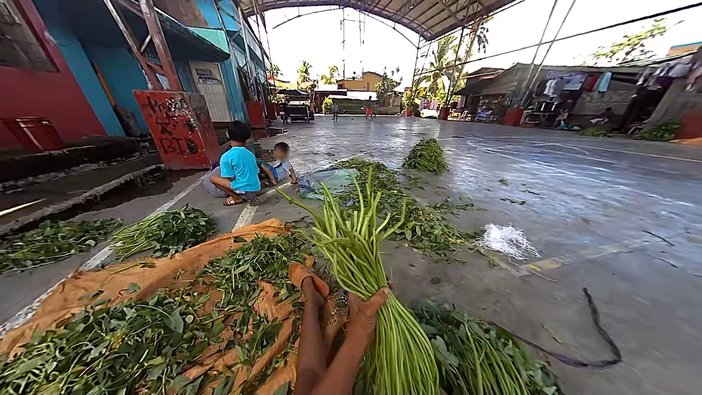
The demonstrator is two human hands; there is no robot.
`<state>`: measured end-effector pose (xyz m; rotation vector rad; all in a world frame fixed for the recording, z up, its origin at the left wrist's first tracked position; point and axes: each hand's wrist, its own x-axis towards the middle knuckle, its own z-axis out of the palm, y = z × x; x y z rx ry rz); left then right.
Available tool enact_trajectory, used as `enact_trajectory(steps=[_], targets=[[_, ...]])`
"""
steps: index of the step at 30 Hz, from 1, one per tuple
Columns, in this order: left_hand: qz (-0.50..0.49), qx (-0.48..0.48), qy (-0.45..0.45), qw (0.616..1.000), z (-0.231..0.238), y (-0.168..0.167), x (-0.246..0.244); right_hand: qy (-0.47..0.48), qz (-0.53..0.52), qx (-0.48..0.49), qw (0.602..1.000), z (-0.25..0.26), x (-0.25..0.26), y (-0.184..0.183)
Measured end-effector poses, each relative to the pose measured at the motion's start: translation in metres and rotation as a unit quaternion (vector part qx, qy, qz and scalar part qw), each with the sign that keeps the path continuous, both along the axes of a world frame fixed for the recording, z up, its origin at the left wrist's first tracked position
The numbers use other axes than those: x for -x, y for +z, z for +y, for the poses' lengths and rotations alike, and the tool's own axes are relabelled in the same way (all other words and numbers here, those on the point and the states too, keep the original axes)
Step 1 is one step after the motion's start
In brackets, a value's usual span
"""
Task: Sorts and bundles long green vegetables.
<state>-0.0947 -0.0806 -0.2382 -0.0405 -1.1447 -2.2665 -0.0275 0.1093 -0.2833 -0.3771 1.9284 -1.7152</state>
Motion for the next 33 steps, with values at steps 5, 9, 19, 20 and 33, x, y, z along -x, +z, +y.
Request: enact_trajectory(steps=[5, 9, 19, 20, 33], targets=[[-0.015, -0.002, -0.023, 1.0, -0.008, -0.003, -0.006, -0.114, 0.138, -0.126, 0.976, 0.006, 0.006, -0.021], [0.012, -0.097, -0.071, 0.993, -0.023, 0.005, -0.023, -0.09, 0.19, -0.197, 0.958, 0.03, 0.018, -0.021], [-0.04, 0.088, -0.185, 0.978, 0.027, -0.003, -0.053, -0.095, 0.37, 0.022, 0.924, 0.006, 0.035, 0.084], [-0.033, 0.132, -0.211, 0.968, 0.032, 0.002, -0.058, -0.134, 0.381, 0.042, 0.914, -0.004, 0.032, 0.099], [-0.007, 0.191, -0.132, 0.973, 0.023, 0.017, -0.07, -0.152, 0.368, -0.079, 0.914, -0.039, 0.021, 0.132]])
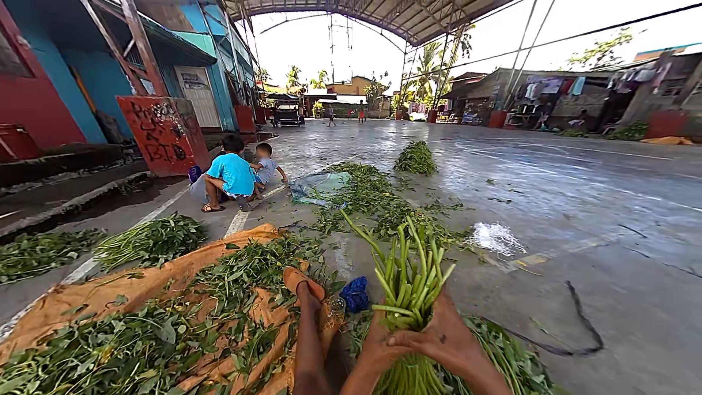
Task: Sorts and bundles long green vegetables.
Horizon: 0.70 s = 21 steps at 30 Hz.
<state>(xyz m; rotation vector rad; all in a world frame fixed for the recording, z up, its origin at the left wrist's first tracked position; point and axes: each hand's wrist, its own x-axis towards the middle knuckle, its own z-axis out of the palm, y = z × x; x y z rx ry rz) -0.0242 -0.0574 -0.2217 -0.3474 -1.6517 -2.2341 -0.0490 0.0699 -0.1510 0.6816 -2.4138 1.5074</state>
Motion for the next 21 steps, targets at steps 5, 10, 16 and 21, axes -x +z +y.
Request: enact_trajectory(steps=[5, 10, 16, 21], targets=[[-0.089, 0.041, 0.015, 0.995, 0.005, 0.016, -0.018, 0.045, -0.048, 0.088, 0.994, -0.008, 0.009, 0.001], [0.025, 0.07, 0.072, 0.995, 0.009, 0.022, -0.023, 0.149, -0.046, 0.105, 0.982, -0.004, 0.017, -0.004], [0.05, 0.057, 0.265, 0.961, -0.01, 0.047, -0.021, 0.129, -0.004, 0.119, 0.985, -0.006, 0.004, -0.009], [0.108, 0.12, 0.105, 0.981, -0.01, 0.006, -0.019, 0.145, 0.014, 0.168, 0.975, 0.005, -0.013, 0.0]])
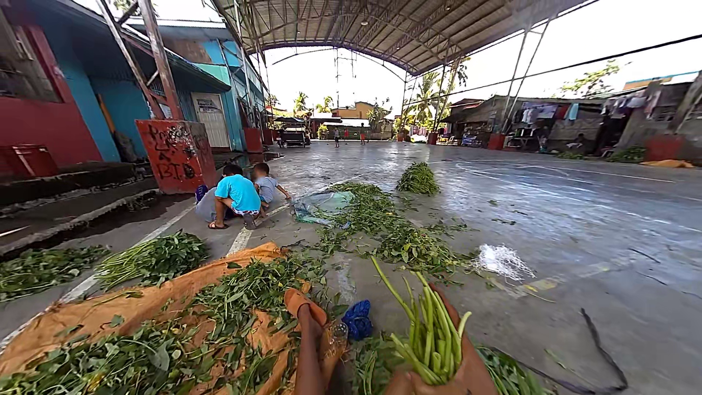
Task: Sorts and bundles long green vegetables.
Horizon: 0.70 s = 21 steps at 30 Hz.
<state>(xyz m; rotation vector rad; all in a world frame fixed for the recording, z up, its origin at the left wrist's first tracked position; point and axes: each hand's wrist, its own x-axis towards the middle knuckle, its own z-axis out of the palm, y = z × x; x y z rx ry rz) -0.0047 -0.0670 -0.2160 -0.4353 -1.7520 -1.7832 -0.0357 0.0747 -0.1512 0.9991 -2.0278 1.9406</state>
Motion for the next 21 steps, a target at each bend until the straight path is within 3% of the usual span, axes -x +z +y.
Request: enact_trajectory(steps=[2, 5, 10, 12, 14, 17, 21], targets=[[-0.047, -0.005, -0.113, 0.992, 0.012, 0.015, -0.013, 0.0, 0.002, 0.014, 1.0, 0.002, -0.007, 0.004], [-0.072, -0.058, -0.151, 0.984, 0.022, 0.027, -0.02, -0.014, -0.014, 0.021, 1.0, 0.004, -0.011, 0.005], [-0.155, -0.067, -0.077, 0.983, 0.026, 0.022, -0.02, -0.025, -0.038, 0.015, 0.999, 0.003, -0.007, -0.015], [-0.111, -0.088, 0.008, 0.99, 0.016, 0.011, -0.012, -0.021, -0.025, 0.01, 0.999, 0.001, -0.005, -0.022], [-0.061, -0.088, 0.076, 0.991, 0.004, 0.036, -0.011, -0.017, -0.018, 0.001, 1.0, 0.001, -0.005, -0.025], [-0.029, -0.105, 0.091, 0.99, 0.003, 0.053, -0.015, -0.029, -0.039, -0.044, 0.998, 0.0, -0.006, -0.022], [-0.041, -0.138, 0.066, 0.987, 0.006, 0.05, -0.018, -0.044, -0.074, -0.13, 0.988, 0.005, -0.004, -0.018]])
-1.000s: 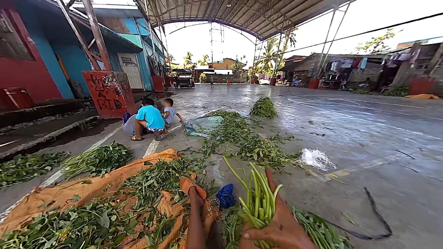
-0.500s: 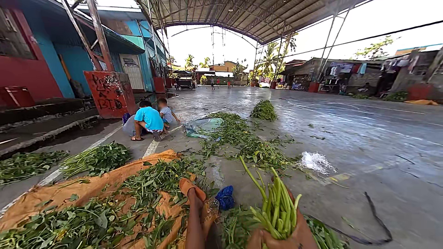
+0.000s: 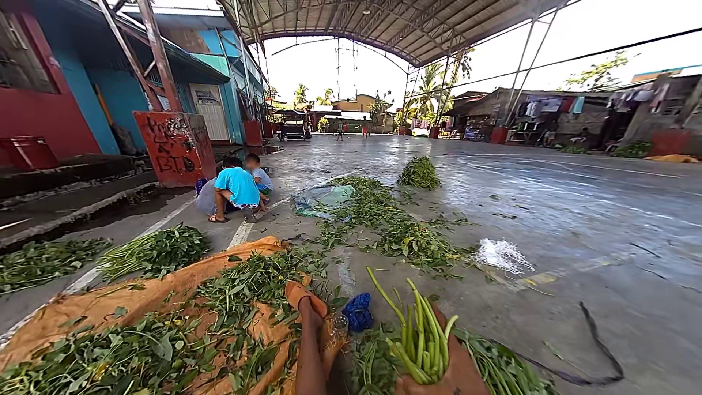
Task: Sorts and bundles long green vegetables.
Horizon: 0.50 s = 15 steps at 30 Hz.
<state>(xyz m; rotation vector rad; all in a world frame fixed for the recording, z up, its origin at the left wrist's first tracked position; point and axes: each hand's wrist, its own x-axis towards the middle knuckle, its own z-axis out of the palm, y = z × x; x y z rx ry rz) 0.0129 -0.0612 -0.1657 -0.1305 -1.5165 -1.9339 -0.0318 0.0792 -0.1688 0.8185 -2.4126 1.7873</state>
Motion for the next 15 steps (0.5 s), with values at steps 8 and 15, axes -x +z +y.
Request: enact_trajectory(steps=[8, 15], targets=[[-0.002, 0.057, 0.017, 0.998, 0.001, -0.001, -0.002, 0.109, -0.07, 0.101, 0.986, 0.006, -0.002, 0.003], [0.038, 0.016, -0.001, 0.999, 0.002, -0.018, -0.002, -0.049, -0.002, 0.018, 0.999, -0.007, -0.024, 0.003]])
